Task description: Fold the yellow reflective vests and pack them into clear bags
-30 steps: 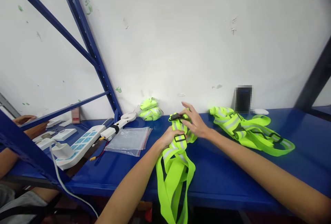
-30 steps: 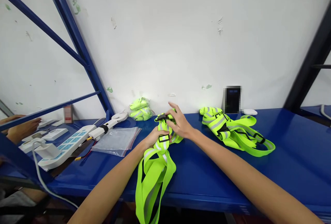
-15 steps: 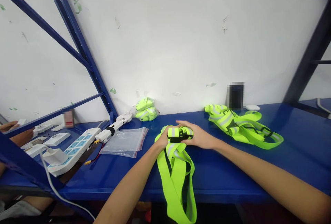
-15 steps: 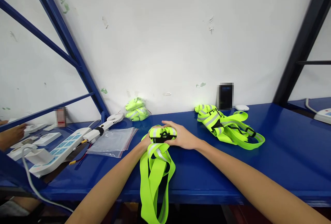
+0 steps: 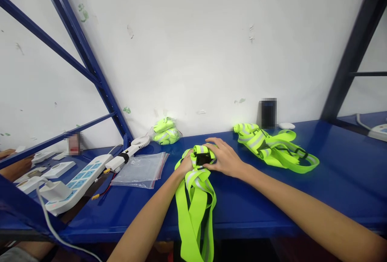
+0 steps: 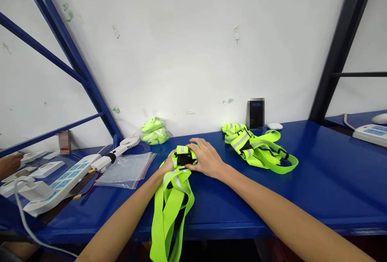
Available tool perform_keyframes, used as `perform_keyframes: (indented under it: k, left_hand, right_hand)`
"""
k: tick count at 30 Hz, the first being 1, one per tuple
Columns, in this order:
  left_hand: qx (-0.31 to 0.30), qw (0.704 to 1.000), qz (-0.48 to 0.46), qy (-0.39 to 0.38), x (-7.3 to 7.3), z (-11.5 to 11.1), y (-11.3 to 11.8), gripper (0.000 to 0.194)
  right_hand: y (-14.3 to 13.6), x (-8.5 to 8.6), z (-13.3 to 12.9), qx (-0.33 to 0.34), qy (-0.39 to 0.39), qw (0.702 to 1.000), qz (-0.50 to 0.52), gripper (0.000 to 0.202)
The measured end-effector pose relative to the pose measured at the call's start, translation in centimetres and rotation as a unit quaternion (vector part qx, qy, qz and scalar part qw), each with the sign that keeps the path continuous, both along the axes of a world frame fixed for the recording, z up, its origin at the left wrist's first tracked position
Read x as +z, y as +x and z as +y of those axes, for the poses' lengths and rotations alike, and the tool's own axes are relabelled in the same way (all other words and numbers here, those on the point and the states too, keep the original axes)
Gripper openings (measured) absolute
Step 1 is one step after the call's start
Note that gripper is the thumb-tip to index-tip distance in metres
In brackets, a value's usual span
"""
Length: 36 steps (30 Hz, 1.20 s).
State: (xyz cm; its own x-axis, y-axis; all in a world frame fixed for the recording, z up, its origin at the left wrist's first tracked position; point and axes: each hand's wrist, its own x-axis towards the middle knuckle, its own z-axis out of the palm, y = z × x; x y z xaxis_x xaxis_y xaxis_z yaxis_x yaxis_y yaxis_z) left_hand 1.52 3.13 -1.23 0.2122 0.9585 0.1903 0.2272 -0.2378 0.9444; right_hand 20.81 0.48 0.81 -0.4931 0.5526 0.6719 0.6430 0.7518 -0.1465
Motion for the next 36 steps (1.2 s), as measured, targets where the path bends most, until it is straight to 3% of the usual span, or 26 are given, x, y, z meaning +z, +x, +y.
perform_keyframes:
  k: [3, 7, 11, 18, 22, 25, 32, 36]
  left_hand:
    - [0.015, 1.000, 0.010, -0.010, 0.3, -0.3, 0.4, 0.019]
    - [-0.111, 0.992, 0.038, -0.039, 0.8, -1.2, 1.4, 0.029]
    - [-0.163, 0.984, 0.069, -0.032, 1.7, -1.9, 1.7, 0.042]
    - [-0.230, 0.969, 0.069, -0.049, 4.3, -2.6, 0.7, 0.038]
    - [-0.162, 0.974, 0.157, 0.019, 3.9, -1.9, 0.6, 0.037]
    - [-0.123, 0.976, 0.179, 0.023, 3.3, -1.4, 0.8, 0.036]
    - [-0.109, 0.976, 0.188, 0.028, 2.6, -0.9, 0.8, 0.021]
    - [0.040, 0.933, 0.318, 0.161, 2.3, -0.3, 0.3, 0.004]
  right_hand:
    - [-0.1, 0.4, 0.2, -0.026, 0.058, 0.998, -0.007, 0.036]
    - [0.9, 1.0, 1.2, -0.072, 0.092, 0.993, 0.018, 0.018]
    - [2.1, 1.5, 1.5, -0.072, 0.069, 0.994, 0.039, 0.019]
    - [2.5, 2.1, 1.2, -0.035, 0.017, 0.993, 0.108, 0.031]
    - [2.6, 1.8, 1.7, -0.043, 0.049, 0.995, 0.079, 0.020]
    - [2.8, 1.5, 2.0, -0.026, 0.054, 0.996, 0.064, 0.014]
    - [3.4, 0.8, 2.3, 0.043, 0.013, 0.998, 0.048, 0.023]
    - [2.8, 0.7, 2.0, 0.029, -0.024, 0.997, 0.073, 0.023]
